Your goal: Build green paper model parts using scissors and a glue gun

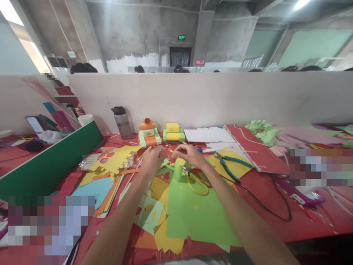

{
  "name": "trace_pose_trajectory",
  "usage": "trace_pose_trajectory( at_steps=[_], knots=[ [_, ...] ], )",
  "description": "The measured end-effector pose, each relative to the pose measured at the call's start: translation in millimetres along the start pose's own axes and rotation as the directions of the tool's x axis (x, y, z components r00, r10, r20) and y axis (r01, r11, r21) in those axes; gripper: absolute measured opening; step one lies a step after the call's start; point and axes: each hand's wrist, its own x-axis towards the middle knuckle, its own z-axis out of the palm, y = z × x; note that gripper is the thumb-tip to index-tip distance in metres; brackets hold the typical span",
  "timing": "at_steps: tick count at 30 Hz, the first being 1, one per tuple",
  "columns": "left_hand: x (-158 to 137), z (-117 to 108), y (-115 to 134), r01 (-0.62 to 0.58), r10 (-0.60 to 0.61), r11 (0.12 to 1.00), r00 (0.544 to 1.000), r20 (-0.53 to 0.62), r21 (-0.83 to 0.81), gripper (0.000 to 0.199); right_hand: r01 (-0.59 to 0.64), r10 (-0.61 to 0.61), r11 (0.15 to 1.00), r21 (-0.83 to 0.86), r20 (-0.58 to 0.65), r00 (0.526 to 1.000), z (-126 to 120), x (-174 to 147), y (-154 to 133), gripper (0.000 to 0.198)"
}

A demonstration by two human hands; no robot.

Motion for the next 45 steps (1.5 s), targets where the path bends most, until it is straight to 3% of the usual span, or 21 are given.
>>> trace_pose_trajectory(
  at_steps=[5, 11, 20, 31, 35, 38, 42, 45],
  knots=[
    [1.0, 1.7, -2.8, -0.035, 0.036, 0.999, 0.999, -0.025, 0.041, 0.030, 0.020, -0.020, 1.000, 0.004, 0.030, 0.999, 2.9, 1.3, 2.0, 0.035],
    [2.0, 7.8, -4.0, -0.182, 0.182, 0.981, 0.983, -0.011, -0.072, 0.020, 0.036, -0.035, 0.999, -0.003, 0.044, 0.998, 5.0, 1.9, 0.7, 0.031],
    [-0.2, 13.5, -3.9, -0.141, 0.145, 0.984, 0.989, 0.028, -0.112, 0.007, 0.055, -0.056, 0.998, 0.012, 0.090, 0.994, 4.5, 1.0, -0.7, 0.031],
    [-1.5, 14.9, -2.0, -0.097, 0.103, 0.990, 0.993, 0.057, -0.099, 0.013, 0.028, -0.027, 1.000, -0.006, 0.078, 0.997, 0.8, 0.4, -3.6, 0.031],
    [-0.2, 11.6, -2.7, -0.065, 0.069, 0.986, 0.997, 0.022, -0.153, 0.016, -0.113, 0.098, 0.985, -0.131, -0.118, 0.988, -29.2, -5.2, 10.9, 0.029],
    [0.8, 9.1, -4.0, -0.047, 0.048, 0.975, 0.999, -0.001, -0.216, 0.020, -0.308, 0.223, 0.890, -0.337, -0.267, 0.937, -56.4, -14.7, 26.0, 0.023],
    [1.4, 5.3, -1.9, -0.017, 0.022, 0.936, 1.000, 0.010, -0.350, 0.023, -0.508, 0.418, 0.689, -0.517, -0.288, 0.861, -72.2, -24.0, 39.5, 0.027],
    [1.3, 0.9, 1.3, 0.024, -0.003, 0.886, 0.999, 0.045, -0.463, 0.024, -0.538, 0.478, 0.636, -0.553, -0.265, 0.838, -70.1, -25.2, 45.0, 0.032]
  ],
)
